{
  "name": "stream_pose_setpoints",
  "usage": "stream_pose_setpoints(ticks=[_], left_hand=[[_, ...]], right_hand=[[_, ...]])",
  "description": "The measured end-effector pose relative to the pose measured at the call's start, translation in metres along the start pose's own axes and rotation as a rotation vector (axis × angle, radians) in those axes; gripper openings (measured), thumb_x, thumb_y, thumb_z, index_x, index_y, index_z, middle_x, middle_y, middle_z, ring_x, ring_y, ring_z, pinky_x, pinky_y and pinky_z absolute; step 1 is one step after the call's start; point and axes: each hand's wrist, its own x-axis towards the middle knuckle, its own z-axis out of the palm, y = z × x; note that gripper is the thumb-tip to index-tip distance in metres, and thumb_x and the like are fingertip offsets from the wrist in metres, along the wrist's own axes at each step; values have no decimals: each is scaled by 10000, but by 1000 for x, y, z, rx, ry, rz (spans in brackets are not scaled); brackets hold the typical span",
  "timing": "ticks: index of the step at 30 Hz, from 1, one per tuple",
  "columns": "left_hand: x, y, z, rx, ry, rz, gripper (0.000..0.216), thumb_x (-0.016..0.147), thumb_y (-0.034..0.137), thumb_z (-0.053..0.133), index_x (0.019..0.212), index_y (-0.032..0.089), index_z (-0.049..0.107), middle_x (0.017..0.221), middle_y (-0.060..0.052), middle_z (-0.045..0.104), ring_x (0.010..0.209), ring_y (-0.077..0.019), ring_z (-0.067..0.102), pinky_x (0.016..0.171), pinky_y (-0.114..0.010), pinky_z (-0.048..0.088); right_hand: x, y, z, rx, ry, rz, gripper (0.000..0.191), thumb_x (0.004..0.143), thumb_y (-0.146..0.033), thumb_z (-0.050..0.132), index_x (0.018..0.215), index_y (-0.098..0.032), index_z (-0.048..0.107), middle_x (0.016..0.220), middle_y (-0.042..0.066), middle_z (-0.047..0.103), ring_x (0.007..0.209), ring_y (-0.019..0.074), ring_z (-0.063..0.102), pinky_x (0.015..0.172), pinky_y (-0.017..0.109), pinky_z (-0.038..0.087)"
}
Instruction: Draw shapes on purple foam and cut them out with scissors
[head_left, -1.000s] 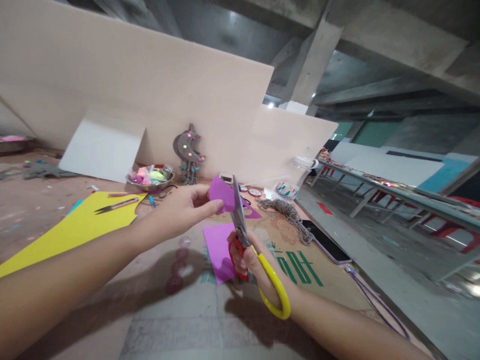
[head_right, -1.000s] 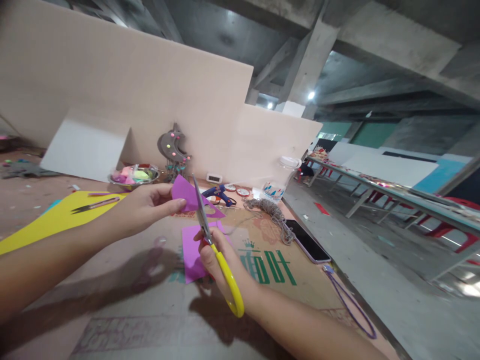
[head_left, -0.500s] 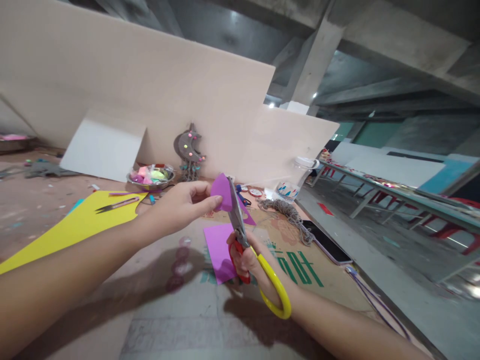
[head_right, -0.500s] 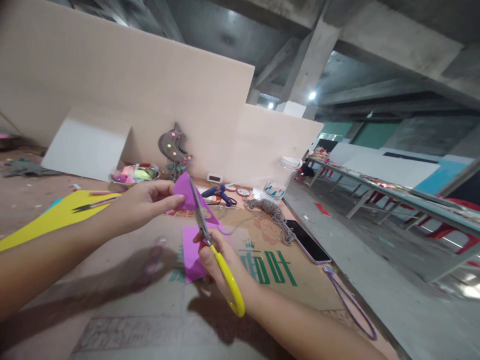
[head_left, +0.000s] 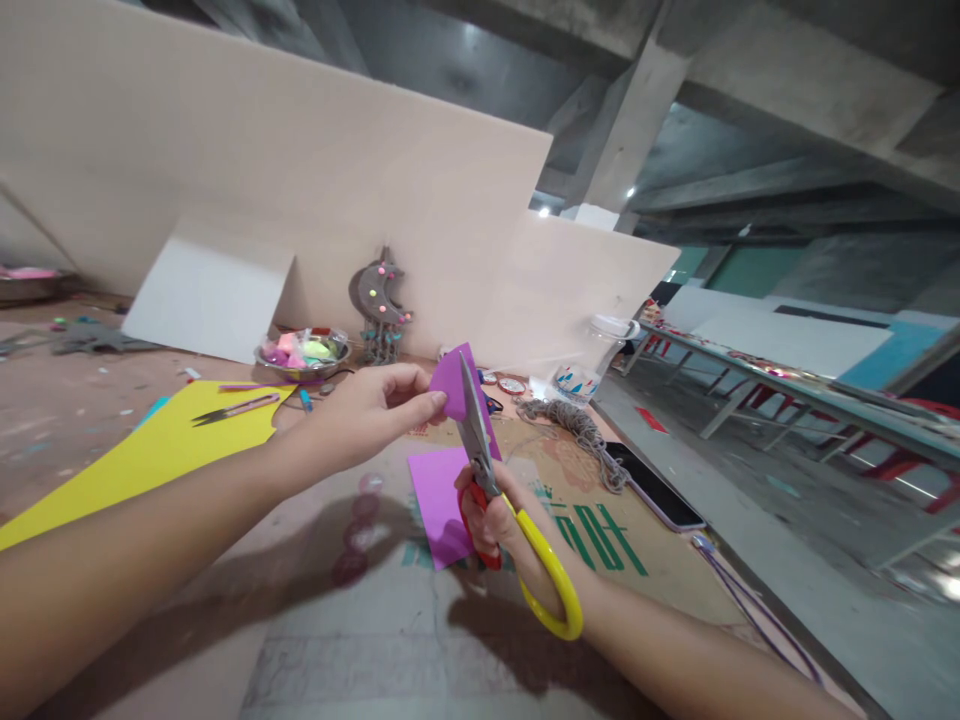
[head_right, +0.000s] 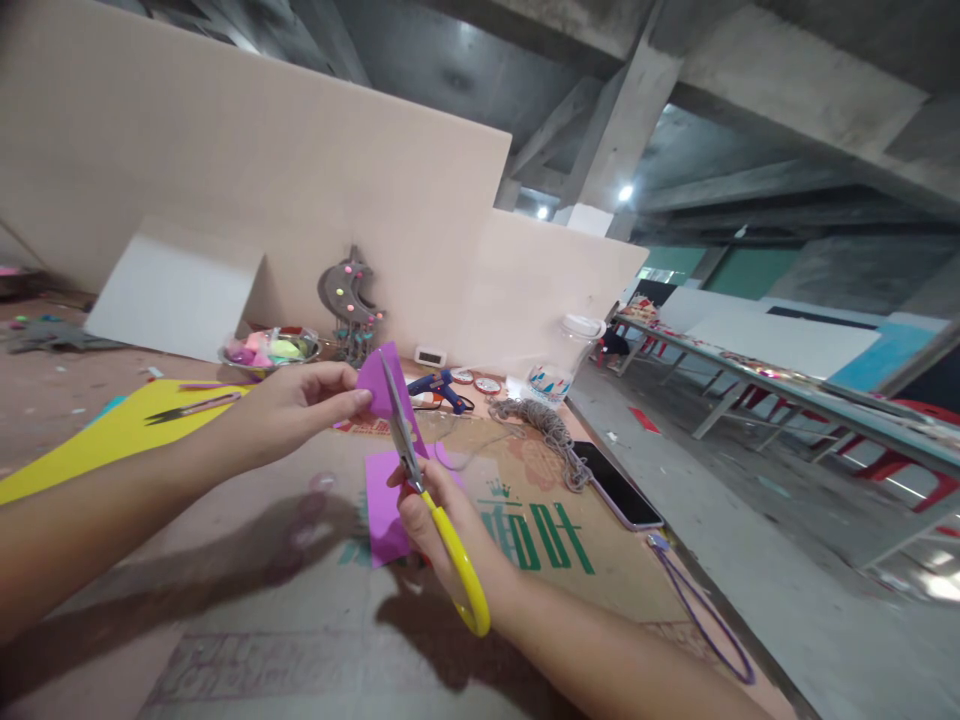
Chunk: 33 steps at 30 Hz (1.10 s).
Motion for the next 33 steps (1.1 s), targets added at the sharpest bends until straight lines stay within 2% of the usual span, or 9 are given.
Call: stream_pose_setpoints(ticks=[4, 9, 13, 25, 33], left_hand=[[-1, 0, -1, 13, 21, 47, 266, 947, 409, 553, 805, 188, 595, 723, 35, 531, 684, -133, 504, 629, -264, 382], [-3, 9, -4, -34, -65, 53, 219, 941, 370, 569, 852, 185, 644, 807, 5, 660, 776, -153, 618, 702, -272, 457], [-5, 13, -3, -40, -75, 46, 204, 937, 354, 578, 845, 186, 650, 826, 0, 690, 801, -157, 647, 724, -273, 475], [-4, 12, -7, 4, -59, 27, 257, 921, 408, 585, 815, 183, 649, 789, 5, 669, 750, -146, 608, 664, -263, 452], [-2, 11, -7, -52, -44, 11, 315, 911, 462, 596, 787, 179, 654, 777, -17, 712, 741, -149, 653, 685, -263, 499]], right_hand=[[-2, 0, 0, 0, -34, 9, 567, 933, -712, 493, 1190, -207, 497, 741, -53, 372, 575, 98, 312, 512, 246, 293], [-2, -5, 2, -27, -57, -16, 609, 916, -742, 483, 1207, -206, 490, 808, -29, 396, 629, 112, 337, 570, 268, 323], [-1, -6, 3, -37, -48, -15, 595, 922, -738, 474, 1196, -209, 493, 803, -31, 390, 617, 113, 329, 563, 271, 329], [-4, -7, -1, -78, -77, 16, 568, 954, -714, 432, 1230, -221, 484, 786, -39, 380, 614, 122, 350, 565, 275, 349], [-3, -4, -3, -75, -89, 2, 555, 944, -716, 451, 1182, -217, 499, 799, -32, 393, 595, 115, 350, 540, 269, 354]])
